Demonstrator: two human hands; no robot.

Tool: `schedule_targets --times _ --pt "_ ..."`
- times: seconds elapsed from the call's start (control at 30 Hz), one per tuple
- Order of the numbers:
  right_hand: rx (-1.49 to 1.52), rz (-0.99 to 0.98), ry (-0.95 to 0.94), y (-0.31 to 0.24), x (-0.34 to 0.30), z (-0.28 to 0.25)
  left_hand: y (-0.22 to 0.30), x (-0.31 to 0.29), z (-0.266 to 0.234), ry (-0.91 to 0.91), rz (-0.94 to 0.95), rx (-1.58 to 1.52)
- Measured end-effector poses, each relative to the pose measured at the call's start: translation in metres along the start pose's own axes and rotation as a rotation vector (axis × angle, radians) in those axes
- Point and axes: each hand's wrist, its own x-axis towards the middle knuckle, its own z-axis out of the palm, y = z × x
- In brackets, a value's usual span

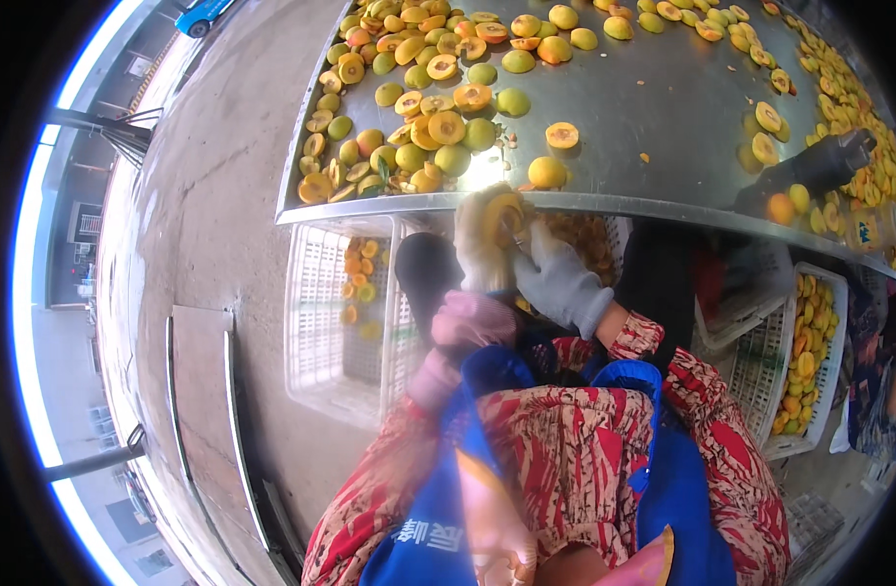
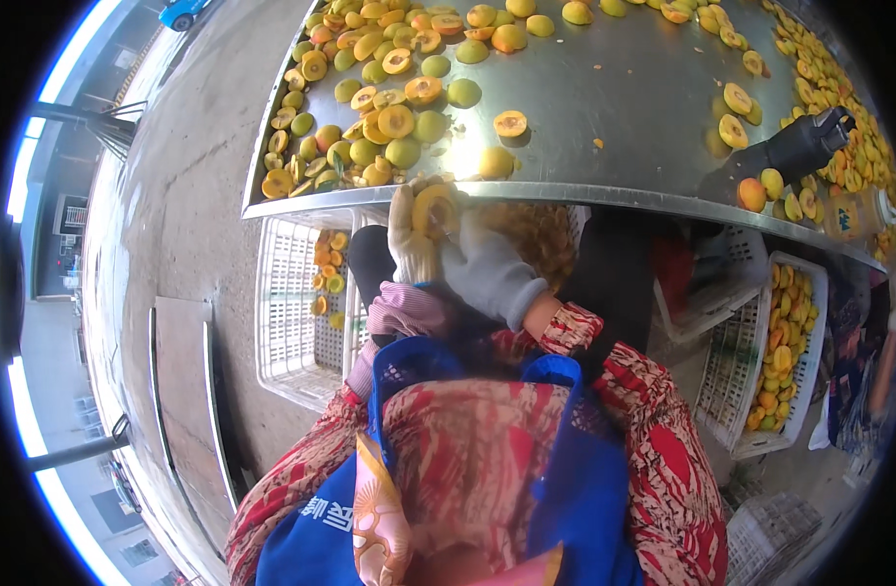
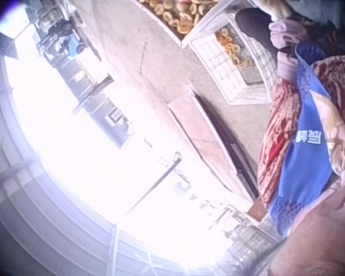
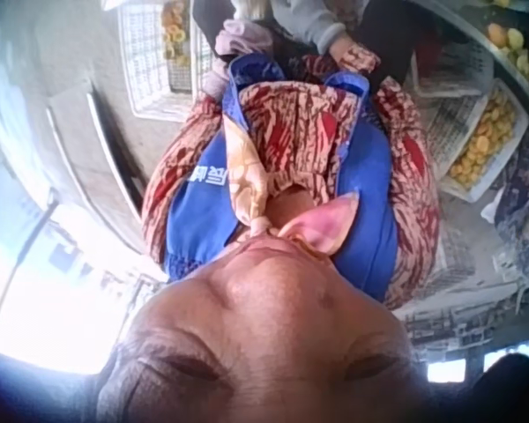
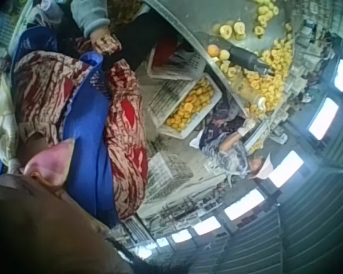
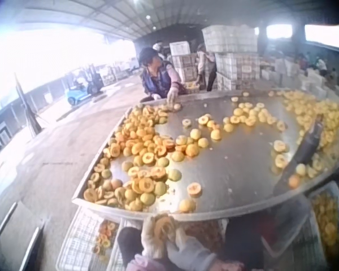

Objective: Slicing and sorting apricots on a large industrial metal table.

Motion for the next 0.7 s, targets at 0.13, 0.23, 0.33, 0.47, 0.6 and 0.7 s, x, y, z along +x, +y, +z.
schedule_targets --times 0.13,0.23,0.33,0.47,0.6,0.7 --pt "0.029 0.015 -0.050 0.004 0.002 -0.012 0.009 -0.002 0.019 0.017 -0.064 -0.030" --pt "0.057 -0.051 -0.139 0.001 0.002 -0.010 0.029 -0.008 0.017 0.028 -0.212 -0.167" --pt "0.054 -0.033 -0.207 0.000 0.001 -0.014 0.031 -0.010 0.017 0.001 -0.273 -0.211" --pt "0.247 -0.151 -0.239 0.009 0.001 -0.012 0.018 -0.003 0.007 -0.111 -0.093 0.145" --pt "0.355 -0.198 -0.332 0.004 -0.001 -0.015 0.029 -0.007 0.012 0.008 -0.195 0.188" --pt "0.414 -0.346 -0.261 0.028 0.003 -0.010 0.028 -0.014 0.015 -0.017 -0.210 0.144"
